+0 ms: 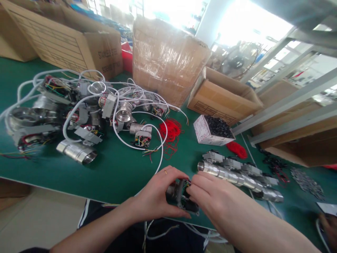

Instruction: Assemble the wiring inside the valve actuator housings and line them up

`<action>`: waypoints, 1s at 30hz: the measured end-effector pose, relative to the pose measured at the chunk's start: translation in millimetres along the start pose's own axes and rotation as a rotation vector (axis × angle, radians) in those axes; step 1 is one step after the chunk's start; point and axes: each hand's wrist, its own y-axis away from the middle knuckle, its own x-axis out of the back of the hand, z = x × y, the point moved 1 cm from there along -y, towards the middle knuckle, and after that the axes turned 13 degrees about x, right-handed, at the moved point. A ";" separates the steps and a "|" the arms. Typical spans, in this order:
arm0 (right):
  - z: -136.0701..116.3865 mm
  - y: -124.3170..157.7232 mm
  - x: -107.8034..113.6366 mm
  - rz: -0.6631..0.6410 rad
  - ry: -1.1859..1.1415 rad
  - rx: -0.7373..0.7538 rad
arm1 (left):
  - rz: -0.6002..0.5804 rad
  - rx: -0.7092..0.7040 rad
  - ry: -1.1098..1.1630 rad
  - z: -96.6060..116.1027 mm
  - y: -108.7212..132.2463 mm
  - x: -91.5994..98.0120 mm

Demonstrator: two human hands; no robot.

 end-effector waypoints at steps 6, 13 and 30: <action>-13.8 0.3 -17.2 0.057 0.241 0.003 | 0.032 -0.039 -0.017 0.8 1.2 -2.1; -22.6 -0.9 -21.4 0.094 0.268 -0.047 | 0.016 -0.025 -0.042 6.6 6.1 3.1; 44.3 0.2 -28.9 0.438 -0.212 -0.378 | -0.041 -0.041 -0.028 7.2 10.0 7.2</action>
